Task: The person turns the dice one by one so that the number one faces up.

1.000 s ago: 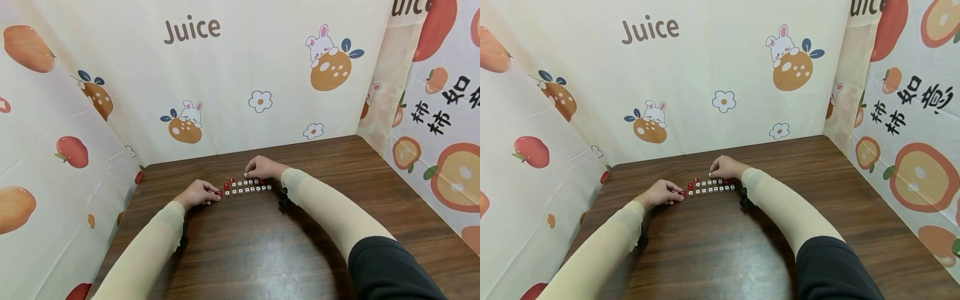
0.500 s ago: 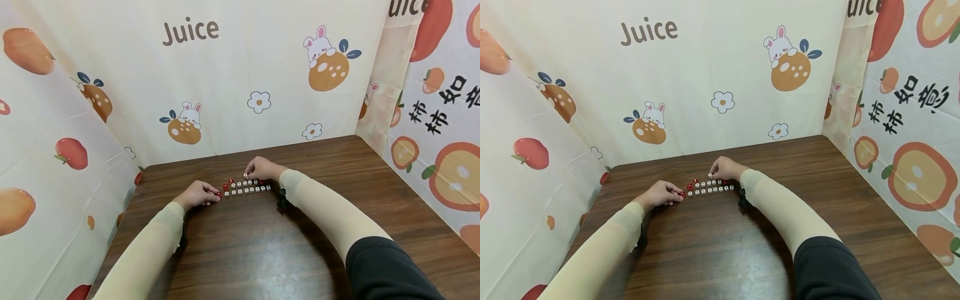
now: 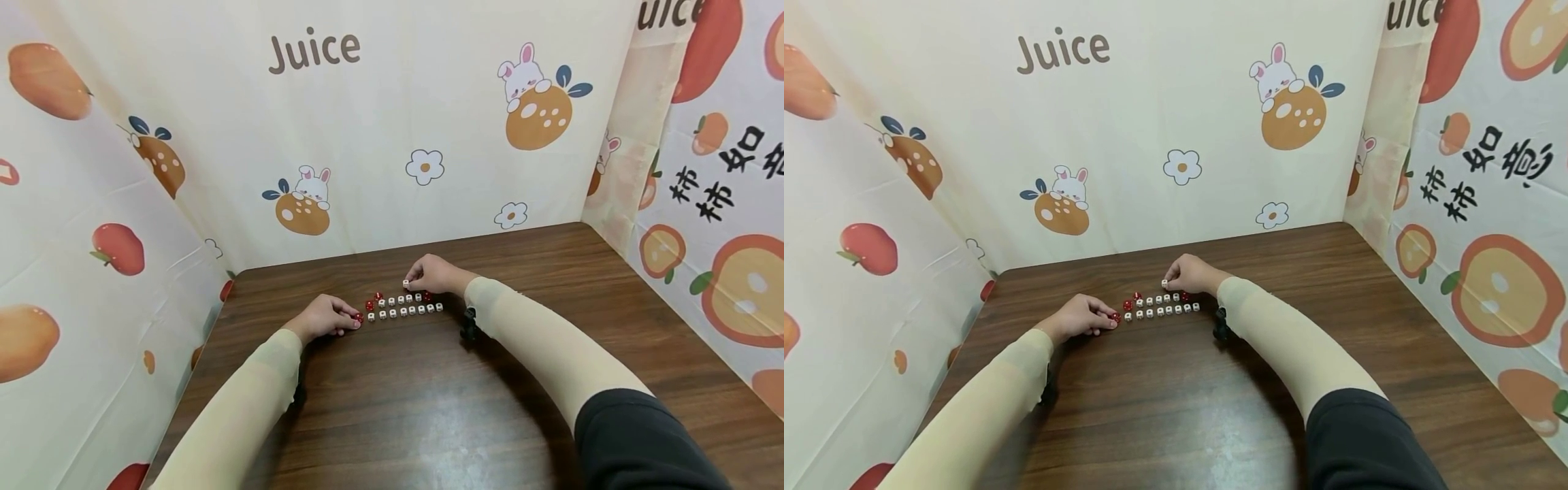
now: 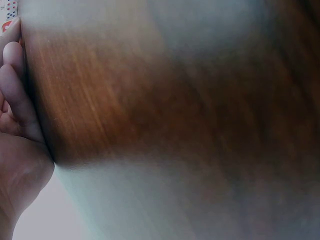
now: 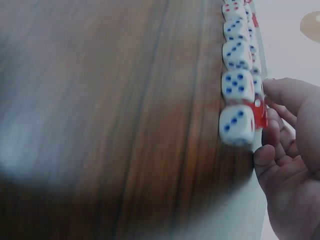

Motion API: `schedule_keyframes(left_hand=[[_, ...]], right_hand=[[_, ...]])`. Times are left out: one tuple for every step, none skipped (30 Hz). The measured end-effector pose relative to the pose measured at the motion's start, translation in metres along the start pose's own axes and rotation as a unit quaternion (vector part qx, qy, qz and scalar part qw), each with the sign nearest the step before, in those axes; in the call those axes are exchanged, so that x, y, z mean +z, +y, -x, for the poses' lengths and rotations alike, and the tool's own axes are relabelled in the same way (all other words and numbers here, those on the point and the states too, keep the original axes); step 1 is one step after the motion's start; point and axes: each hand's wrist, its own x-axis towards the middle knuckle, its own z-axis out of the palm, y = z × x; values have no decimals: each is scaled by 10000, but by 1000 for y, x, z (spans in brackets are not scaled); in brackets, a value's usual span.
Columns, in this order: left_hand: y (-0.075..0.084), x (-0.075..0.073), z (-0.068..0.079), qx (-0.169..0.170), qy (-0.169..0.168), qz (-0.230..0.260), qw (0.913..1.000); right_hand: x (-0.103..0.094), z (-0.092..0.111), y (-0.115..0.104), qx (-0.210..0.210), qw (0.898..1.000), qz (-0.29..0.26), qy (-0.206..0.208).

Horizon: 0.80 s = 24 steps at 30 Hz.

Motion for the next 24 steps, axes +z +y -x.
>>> schedule_keyframes(left_hand=[[0,0,0,9,1,7,10000],[0,1,0,41,-4,-8,10000],[1,1,0,51,2,-3,10000],[0,1,-1,56,5,5,10000],[0,1,-1,54,11,13,10000],[0,1,-1,47,13,9,10000],[0,1,-1,31,15,9,10000],[1,1,-1,30,9,-2,10000],[0,1,-1,7,10,12,10000],[0,1,-1,5,4,3,10000],[0,1,-1,8,4,-6,10000],[0,1,-1,16,3,-16,10000],[0,1,-1,24,8,-23,10000],[0,1,-1,30,17,-34,10000],[0,1,-1,30,30,-43,10000],[0,1,-1,25,40,-58,10000],[-1,1,0,17,58,-63,10000],[-1,1,0,4,73,-66,10000],[-1,2,0,-7,81,-66,9999],[-1,2,0,-11,88,-65,9999],[-1,2,1,-6,85,-63,9999],[-1,2,0,-2,85,-62,9999],[0,2,1,7,87,-58,9999],[0,2,1,15,86,-57,9999]], right_hand=[[-2,2,2,18,10000,-23,20],[-4,4,4,39,10000,-47,41],[-6,6,7,67,9999,-81,61],[-7,8,10,85,9999,-97,78],[-9,10,13,101,9998,-125,87],[-11,12,15,104,9998,-157,92],[-12,14,17,118,9997,-185,86],[-14,16,20,125,9997,-203,80],[-15,17,22,128,9997,-209,74],[-16,19,25,121,9997,-194,75],[-18,21,26,127,9997,-200,83],[-20,24,27,139,9996,-213,85],[-21,26,29,138,9997,-193,84],[-22,28,31,125,9997,-172,78],[-23,31,33,102,9998,-148,62],[-24,34,34,83,9998,-148,42],[-25,36,35,56,9999,-156,17],[-25,38,37,18,9999,-140,-9],[-25,40,38,-34,9999,-118,-28],[-26,43,40,-76,9999,-116,-45],[-27,45,41,-123,9999,-88,-48],[-27,46,43,-151,9999,-67,-42],[-28,48,44,-190,9998,-30,-42],[-28,50,44,-218,9998,11,-41]])
